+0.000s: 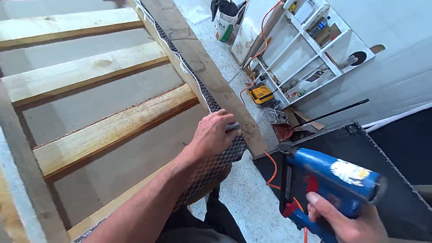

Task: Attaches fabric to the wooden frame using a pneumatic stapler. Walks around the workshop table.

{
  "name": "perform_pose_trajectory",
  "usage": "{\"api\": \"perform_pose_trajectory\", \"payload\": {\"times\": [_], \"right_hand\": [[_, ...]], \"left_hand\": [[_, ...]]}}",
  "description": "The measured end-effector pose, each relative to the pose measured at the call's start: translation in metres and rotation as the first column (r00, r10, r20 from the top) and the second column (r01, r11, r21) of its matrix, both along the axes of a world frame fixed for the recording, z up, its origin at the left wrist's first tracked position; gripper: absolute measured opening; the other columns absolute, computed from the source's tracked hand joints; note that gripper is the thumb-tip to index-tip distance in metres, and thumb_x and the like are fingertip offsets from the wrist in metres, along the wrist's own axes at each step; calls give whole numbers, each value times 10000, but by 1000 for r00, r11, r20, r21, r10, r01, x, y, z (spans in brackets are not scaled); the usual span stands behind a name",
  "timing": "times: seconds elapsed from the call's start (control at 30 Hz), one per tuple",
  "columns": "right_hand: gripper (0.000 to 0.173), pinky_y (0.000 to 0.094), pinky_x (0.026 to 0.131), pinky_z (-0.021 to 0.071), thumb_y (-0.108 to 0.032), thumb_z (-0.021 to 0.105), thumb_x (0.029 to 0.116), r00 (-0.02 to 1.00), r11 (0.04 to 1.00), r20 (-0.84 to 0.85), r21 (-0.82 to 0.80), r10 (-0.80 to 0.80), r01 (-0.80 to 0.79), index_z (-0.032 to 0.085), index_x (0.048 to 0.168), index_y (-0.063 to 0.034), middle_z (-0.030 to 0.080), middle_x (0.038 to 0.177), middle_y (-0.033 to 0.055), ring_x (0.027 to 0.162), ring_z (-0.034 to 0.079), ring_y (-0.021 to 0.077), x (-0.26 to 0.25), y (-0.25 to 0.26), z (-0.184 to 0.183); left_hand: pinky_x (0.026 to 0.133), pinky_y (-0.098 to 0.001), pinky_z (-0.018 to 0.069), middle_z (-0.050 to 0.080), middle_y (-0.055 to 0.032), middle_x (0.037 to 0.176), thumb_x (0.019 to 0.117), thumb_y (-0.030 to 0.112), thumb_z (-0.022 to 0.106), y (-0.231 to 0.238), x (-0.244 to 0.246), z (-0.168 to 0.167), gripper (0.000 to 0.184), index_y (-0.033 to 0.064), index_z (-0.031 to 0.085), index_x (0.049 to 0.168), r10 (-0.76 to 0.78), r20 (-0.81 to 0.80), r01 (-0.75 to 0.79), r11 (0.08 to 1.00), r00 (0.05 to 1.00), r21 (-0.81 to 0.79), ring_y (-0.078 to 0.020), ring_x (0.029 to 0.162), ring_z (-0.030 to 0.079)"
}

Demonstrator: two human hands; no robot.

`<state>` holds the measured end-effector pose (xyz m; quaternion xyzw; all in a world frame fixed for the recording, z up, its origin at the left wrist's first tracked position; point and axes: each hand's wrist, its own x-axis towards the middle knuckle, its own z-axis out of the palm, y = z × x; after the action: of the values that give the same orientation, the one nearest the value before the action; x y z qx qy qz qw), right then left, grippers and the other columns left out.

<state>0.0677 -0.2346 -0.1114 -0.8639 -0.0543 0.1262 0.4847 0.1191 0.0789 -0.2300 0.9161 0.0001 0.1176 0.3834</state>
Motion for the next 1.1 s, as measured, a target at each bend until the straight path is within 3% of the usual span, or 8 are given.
{"api": "perform_pose_trajectory", "payload": {"times": [0.07, 0.17, 0.27, 0.37, 0.47, 0.67, 0.9, 1.1], "right_hand": [[314, 331, 571, 630, -167, 714, 896, 999, 999, 9, 39, -38, 38, 609, 1130, 14, 702, 743, 2, 587, 690, 148, -16, -7, -4], [237, 315, 577, 624, -122, 721, 874, 998, 998, -53, 50, -43, 45, 638, 1046, 20, 705, 717, 1, 584, 689, 123, -46, -15, -24], [216, 344, 565, 615, -135, 745, 857, 989, 997, -149, 69, 27, -16, 663, 984, 20, 696, 692, 33, 564, 677, 139, -62, -25, -57], [271, 380, 599, 625, -220, 784, 824, 981, 994, -162, -5, 103, -105, 702, 978, -13, 717, 742, 45, 606, 697, 149, -69, -33, -83], [294, 380, 682, 642, -249, 798, 819, 966, 970, -123, -54, 228, -236, 721, 1020, -48, 747, 817, 26, 707, 731, 122, -70, -39, -95], [321, 386, 746, 628, -267, 815, 817, 944, 937, -28, -117, 328, -329, 726, 1031, -45, 754, 852, 34, 779, 734, 111, -78, -35, -100], [252, 377, 650, 644, -223, 789, 847, 953, 958, -117, -35, 278, -284, 712, 972, -19, 745, 788, 45, 665, 727, 129, -86, -9, -90], [226, 369, 611, 644, -158, 758, 858, 946, 944, -142, -121, 291, -308, 686, 999, 3, 734, 754, 42, 618, 719, 150, -45, 23, -23]], "left_hand": [[806, -528, 572, 681, -110, 1130, 970, 433, 663, 17, -16, 24, 435, 131, 672, 1282, 96, -99, -102, 993, 990, -56, -273, 930, 675], [854, -648, 539, 680, -165, 1203, 903, 716, 548, 33, -71, 50, 806, 131, 499, 1456, 274, -380, -249, 962, 883, 116, -375, 1036, 682], [793, -624, 544, 733, -106, 962, 846, 769, 580, 13, -120, 65, 757, 173, 621, 1311, 321, -585, -178, 941, 745, 289, -340, 928, 706], [836, -549, 526, 721, -83, 964, 980, 448, 610, -33, -131, 84, 317, 150, 711, 1026, 430, -598, -78, 849, 676, 523, -304, 986, 689], [779, -525, 529, 725, -120, 1002, 978, 196, 624, -57, -133, 72, 150, 94, 728, 1011, 535, -411, -179, 742, 738, 646, -337, 968, 690], [576, -469, 494, 576, -2, 619, 1048, 413, 500, 22, -123, 28, 398, 166, 628, 763, 92, -367, 38, 942, 926, 333, -202, 610, 607], [565, -422, 497, 581, 28, 614, 1043, 451, 499, 37, -117, -23, 422, 180, 637, 750, 30, -307, 7, 993, 951, 119, -154, 606, 615], [605, -461, 496, 599, -5, 665, 1058, 491, 430, 39, -109, -17, 460, 183, 632, 782, 17, -445, 62, 985, 895, 161, -213, 685, 642]]}}
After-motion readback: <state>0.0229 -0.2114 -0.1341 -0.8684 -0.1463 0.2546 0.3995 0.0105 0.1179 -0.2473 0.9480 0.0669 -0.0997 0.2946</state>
